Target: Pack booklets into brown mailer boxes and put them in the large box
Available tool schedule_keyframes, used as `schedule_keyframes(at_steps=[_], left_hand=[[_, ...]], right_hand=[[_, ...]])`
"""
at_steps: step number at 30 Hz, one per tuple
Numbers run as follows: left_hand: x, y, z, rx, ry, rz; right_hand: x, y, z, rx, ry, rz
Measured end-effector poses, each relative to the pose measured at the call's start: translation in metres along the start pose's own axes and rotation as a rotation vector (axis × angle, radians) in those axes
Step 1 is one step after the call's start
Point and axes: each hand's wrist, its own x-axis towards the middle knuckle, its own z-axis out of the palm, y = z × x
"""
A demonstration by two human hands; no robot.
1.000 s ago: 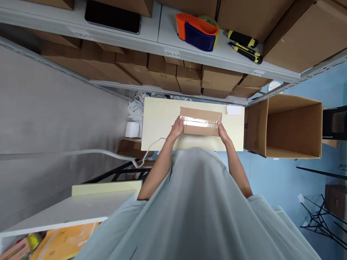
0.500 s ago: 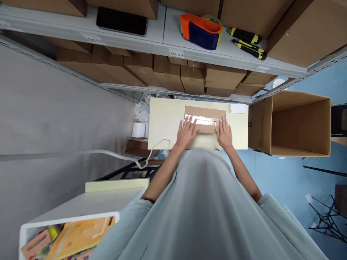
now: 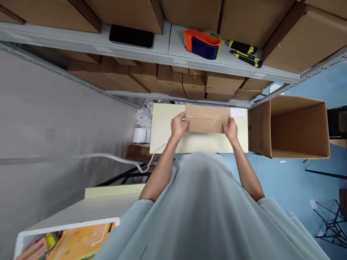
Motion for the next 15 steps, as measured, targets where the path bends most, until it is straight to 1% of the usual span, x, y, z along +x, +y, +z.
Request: schedule_keyframes(at_steps=[2,4,7,11,13,15], left_hand=[[-0.003,-0.007,-0.003,-0.067,0.055,-0.005],[-0.009,-0.02,-0.001,-0.114,0.102,-0.049],[-0.022,-0.043,0.005,-0.147,0.127,-0.105],[-0.037,-0.074,0.013,-0.047,0.132,-0.161],[-0.04,-0.086,0.016,0.023,0.138,-0.199],[-0.041,-0.096,0.017,0.086,0.142,-0.252]], right_hand=[[-0.005,0.007,0.005,0.079,0.042,-0.088],[-0.01,0.016,0.016,0.141,0.065,-0.143],[-0.019,0.032,0.042,0.209,0.079,-0.138],[-0.032,0.051,0.079,0.242,0.085,-0.108],[-0.039,0.058,0.093,0.233,0.056,-0.103],[-0.046,0.062,0.105,0.223,0.0,-0.1]])
